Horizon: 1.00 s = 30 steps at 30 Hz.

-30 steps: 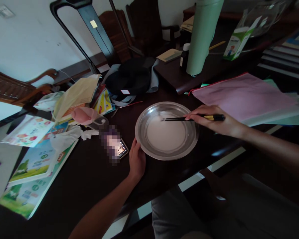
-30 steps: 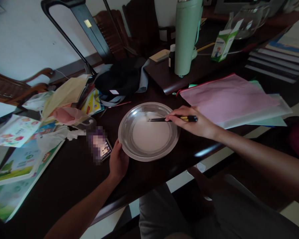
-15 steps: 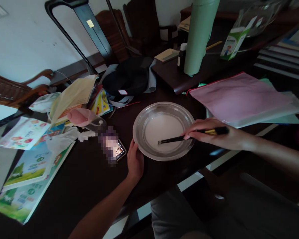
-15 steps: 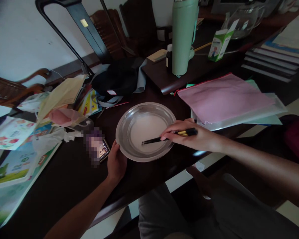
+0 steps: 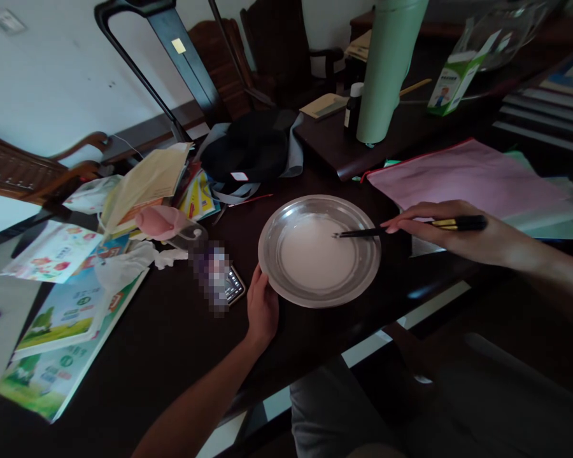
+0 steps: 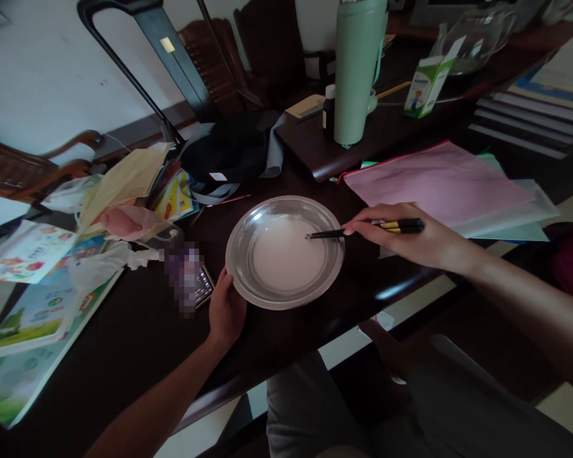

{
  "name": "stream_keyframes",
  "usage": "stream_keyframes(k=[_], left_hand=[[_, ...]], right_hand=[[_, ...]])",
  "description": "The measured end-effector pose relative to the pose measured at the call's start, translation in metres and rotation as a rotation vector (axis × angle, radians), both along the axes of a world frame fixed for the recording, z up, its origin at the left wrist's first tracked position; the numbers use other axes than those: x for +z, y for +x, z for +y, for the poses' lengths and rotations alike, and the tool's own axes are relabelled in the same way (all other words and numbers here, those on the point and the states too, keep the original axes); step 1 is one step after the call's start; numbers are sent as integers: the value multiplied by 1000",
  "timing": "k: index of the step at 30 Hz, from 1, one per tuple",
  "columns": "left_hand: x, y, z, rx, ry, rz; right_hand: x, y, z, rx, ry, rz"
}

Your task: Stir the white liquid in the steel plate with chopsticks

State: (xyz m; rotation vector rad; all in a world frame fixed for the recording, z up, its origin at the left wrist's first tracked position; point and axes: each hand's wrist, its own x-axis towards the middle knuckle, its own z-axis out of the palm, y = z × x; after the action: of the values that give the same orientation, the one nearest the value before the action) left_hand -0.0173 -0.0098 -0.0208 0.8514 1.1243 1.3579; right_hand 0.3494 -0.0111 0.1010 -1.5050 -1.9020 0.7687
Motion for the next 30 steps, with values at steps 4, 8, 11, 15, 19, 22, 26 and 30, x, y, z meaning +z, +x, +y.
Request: stream_keyframes(k=[4, 8, 11, 15, 19, 22, 26, 30], left_hand=[[-2, -1, -1, 9, -8, -13], [-5, -3, -1, -5, -29, -1], [-6, -4, 0, 2, -19, 1], [-4, -4, 0, 7, -36, -26], [-1, -2, 0, -11, -24, -36], [0, -2, 0, -9, -6, -6], [-1, -2, -1, 14, -19, 8], [-3, -2, -1, 24, -16, -3]], right_hand=[[6, 8, -19, 60, -88, 22], [2, -13, -22, 205, -109, 99], [-11, -37, -16, 249, -23, 111], [-30, -57, 1, 198, 103, 69], [-32, -55, 18, 104, 160, 39], [-21, -42, 19, 69, 177, 42], [-2, -17, 0, -25, 101, 21], [15, 2, -23, -9, -19, 7]])
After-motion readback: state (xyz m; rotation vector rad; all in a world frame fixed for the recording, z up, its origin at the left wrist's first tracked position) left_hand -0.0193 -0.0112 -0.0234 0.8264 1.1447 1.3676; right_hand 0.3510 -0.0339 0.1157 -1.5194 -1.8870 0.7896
